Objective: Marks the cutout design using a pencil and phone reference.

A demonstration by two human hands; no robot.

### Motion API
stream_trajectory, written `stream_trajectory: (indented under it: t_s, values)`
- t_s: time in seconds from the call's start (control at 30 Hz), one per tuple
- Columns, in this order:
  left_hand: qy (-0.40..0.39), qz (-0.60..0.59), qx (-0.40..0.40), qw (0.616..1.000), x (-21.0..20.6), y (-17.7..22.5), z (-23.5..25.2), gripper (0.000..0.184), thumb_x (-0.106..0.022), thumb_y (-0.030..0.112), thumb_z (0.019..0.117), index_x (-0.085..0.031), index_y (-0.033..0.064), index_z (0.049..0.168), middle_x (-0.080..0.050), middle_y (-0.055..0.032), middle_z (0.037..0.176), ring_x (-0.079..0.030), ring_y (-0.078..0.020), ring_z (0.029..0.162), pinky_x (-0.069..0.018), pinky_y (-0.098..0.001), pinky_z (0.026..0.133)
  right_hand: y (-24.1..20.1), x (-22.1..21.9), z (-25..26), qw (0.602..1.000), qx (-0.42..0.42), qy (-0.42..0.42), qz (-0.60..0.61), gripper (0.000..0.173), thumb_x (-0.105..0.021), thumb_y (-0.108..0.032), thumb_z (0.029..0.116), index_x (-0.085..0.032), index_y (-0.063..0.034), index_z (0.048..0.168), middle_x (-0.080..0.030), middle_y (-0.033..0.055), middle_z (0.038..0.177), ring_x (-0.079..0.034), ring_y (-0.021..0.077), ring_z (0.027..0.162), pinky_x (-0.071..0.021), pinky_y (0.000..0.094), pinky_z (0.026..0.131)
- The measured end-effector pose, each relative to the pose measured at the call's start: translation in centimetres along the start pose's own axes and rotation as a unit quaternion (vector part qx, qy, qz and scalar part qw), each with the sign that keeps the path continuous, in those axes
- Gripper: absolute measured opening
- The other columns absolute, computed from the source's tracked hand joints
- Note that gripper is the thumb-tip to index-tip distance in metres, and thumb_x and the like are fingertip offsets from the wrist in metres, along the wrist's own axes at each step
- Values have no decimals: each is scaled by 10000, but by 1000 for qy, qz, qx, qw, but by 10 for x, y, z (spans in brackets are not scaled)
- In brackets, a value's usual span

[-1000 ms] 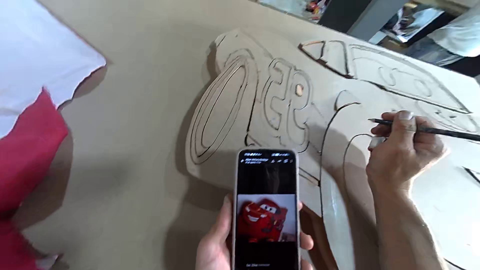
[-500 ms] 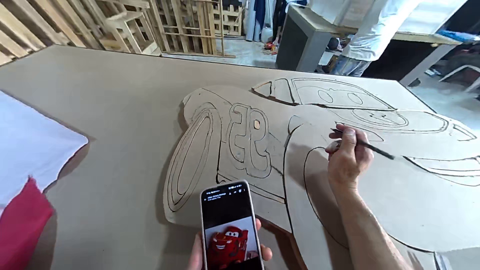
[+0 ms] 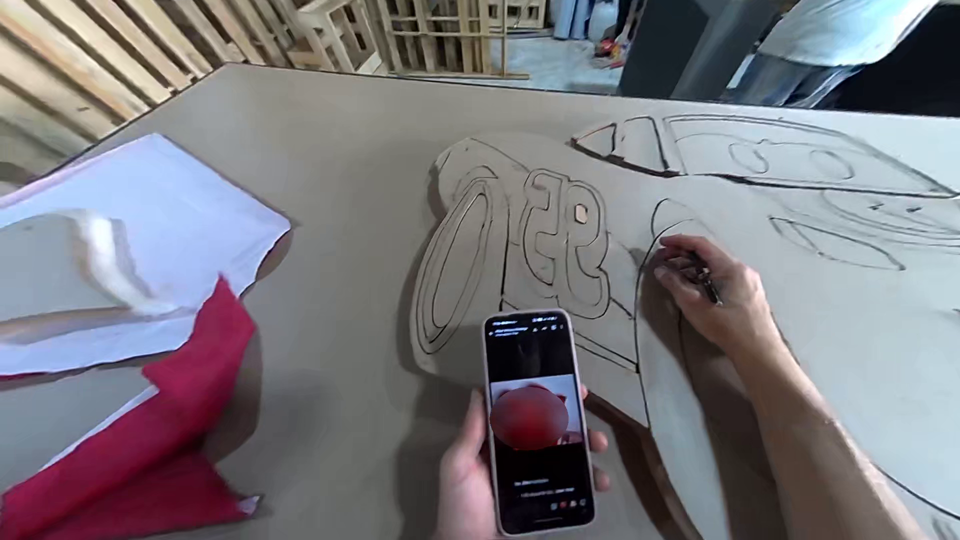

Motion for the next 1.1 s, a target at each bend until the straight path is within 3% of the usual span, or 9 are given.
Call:
stream_trajectory:
  t_s: [0.27,0.4,1.1]
  values:
    - [-2,-11,2,1000,0,-1,2,706,-437,627,987,-557,91,1430,-504,-260,1487,-573,-462,1278,-505,-626,1000,0,-1,2,1000,3,1,-12,354,-713,-168,925,-662,-155,1275,-713,56,1145,-697,207,994,-571,515,854]
    - [-4,-12,7,1000,0,-2,2,704,-452,626,981,-559,93,1429,-505,-262,1486,-575,-461,1276,-505,-623,999,-3,-2,4,999,0,-15,-42,350,-698,-140,933,-660,-141,1281,-704,85,1162,-676,272,1059,-534,583,889]
    - [2,-5,10,1000,1,-2,2,713,-433,632,984,-556,93,1435,-497,-267,1492,-572,-465,1278,-500,-630,1004,1,-3,4,998,36,-9,-54,368,-655,-193,950,-649,-158,1316,-705,58,1163,-660,275,1073,-524,575,891]
Point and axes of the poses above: each hand's wrist, its own z-axis towards the middle knuckle, its own x-axis out of the back of the hand, y = z × x, the point moved 1 cm from there along z, towards the middle knuckle
